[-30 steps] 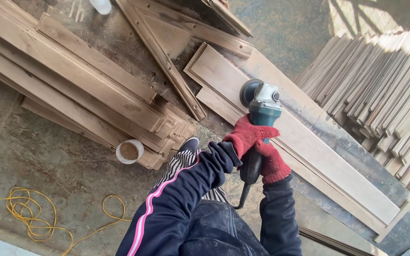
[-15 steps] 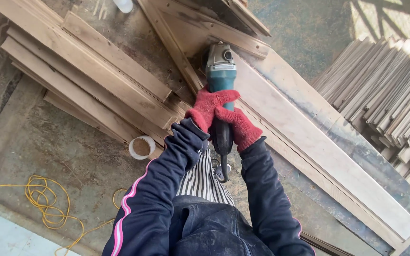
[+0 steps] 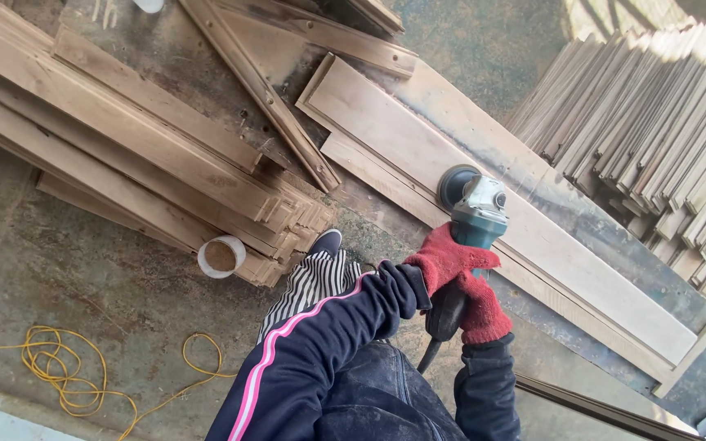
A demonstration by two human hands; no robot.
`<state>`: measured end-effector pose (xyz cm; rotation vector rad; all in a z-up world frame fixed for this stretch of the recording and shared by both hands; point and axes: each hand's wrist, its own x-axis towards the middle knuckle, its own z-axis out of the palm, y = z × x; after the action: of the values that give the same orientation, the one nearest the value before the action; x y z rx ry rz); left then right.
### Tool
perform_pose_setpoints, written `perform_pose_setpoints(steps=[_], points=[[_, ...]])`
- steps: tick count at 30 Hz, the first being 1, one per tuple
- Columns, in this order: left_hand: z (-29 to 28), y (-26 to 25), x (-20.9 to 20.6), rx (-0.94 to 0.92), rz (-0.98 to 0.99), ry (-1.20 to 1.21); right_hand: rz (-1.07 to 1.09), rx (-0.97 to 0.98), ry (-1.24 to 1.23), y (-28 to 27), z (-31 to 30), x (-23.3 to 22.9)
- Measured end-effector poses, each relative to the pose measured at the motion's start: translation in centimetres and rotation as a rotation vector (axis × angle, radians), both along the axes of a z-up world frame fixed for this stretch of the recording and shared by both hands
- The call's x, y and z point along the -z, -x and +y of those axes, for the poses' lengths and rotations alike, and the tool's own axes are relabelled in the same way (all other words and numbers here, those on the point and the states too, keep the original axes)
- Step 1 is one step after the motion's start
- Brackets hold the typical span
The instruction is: Sanding the edges of wooden planks using an angle grinder with a sanding disc.
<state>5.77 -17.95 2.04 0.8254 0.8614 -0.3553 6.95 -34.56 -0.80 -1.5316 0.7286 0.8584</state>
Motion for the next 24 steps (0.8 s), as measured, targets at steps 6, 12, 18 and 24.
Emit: perform_pose_setpoints(steps=[6,12,18,24], points=[[5.6,1.8,-0.4,-0.222,0.015,-0.047,0.015,-0.147,-0.243,0.5,9.3,-2.9],[14.6,4.3,1.4,-0.422,0.094,-0.214,0.017,-0.461,-0.212,0.7,20.1,-1.2],[16.6,4.6,1.9,-0.575,0.012,-0.124,-0.036,-0.564,-0.193,0.8,22.5,-2.2],[6.5,1.0,0.6,-0.306,0.005,-0.014,0.002,-0.338,-0.059,-0.3,10.9,-4.2]])
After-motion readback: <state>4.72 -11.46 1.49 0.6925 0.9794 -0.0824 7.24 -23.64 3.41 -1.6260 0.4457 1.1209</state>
